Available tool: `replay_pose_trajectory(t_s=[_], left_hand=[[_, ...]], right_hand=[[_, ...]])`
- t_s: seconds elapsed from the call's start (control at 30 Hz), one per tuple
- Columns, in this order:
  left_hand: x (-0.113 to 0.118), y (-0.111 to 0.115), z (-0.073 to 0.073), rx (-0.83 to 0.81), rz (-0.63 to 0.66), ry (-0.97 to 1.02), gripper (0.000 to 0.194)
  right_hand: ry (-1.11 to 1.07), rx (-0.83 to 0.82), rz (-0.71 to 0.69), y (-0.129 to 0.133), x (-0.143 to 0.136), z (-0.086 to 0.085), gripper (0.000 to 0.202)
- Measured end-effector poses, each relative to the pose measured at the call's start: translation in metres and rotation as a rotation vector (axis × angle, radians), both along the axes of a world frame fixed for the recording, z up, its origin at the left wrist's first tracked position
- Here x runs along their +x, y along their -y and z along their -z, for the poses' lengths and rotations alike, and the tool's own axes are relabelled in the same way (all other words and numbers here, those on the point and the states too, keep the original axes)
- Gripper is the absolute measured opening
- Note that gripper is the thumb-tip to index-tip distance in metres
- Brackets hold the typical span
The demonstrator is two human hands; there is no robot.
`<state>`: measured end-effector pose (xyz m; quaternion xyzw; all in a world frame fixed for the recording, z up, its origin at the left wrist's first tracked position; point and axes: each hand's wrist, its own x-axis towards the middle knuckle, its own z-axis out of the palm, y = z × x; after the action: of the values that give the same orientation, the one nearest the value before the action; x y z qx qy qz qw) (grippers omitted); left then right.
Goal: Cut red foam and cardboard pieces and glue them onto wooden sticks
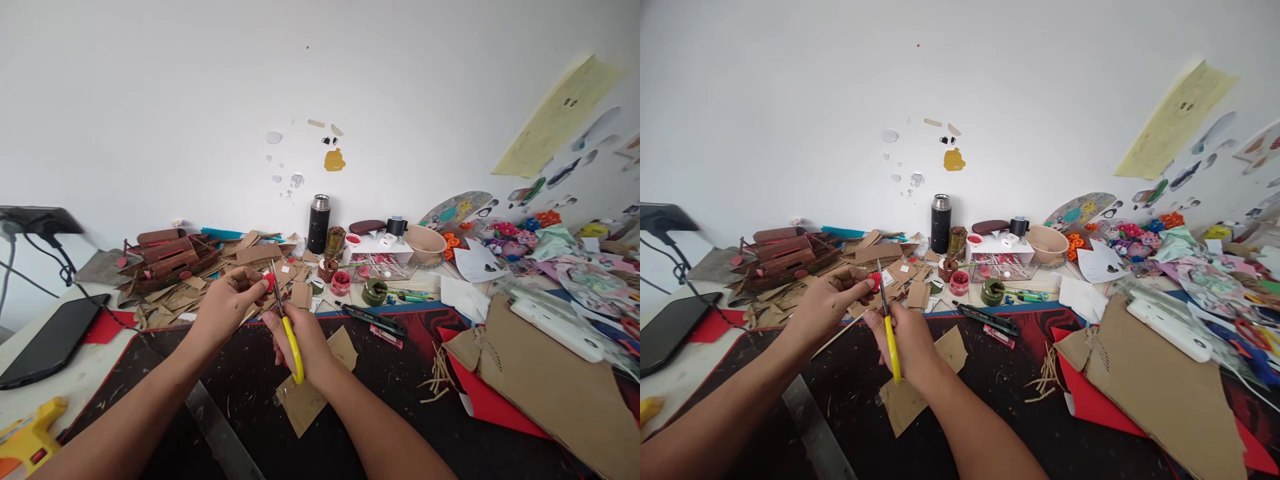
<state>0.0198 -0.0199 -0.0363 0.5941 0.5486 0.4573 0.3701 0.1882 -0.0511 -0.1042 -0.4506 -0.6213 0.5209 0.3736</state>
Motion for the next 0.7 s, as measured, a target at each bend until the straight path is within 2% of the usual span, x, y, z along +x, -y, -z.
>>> replay_pose_trajectory(t_s=[0.17,0.4,0.7], left_hand=[[0.002,0.0,0.0,-0.003,-0.006,0.028,0.034],[-0.003,-0.003,0.008,0.024,-0.01,0.007,0.034],[-0.003,-0.004,0.01,0.008,-0.006,-0.001,0.035]], right_hand=[[0.027,0.027,0.001,0.001,0.0,-0.001,0.037],[0.027,0.028,0.004,0.0,-0.001,0.002,0.039],[0.036,0.009,0.012,0.0,0.0,-0.004,0.037]])
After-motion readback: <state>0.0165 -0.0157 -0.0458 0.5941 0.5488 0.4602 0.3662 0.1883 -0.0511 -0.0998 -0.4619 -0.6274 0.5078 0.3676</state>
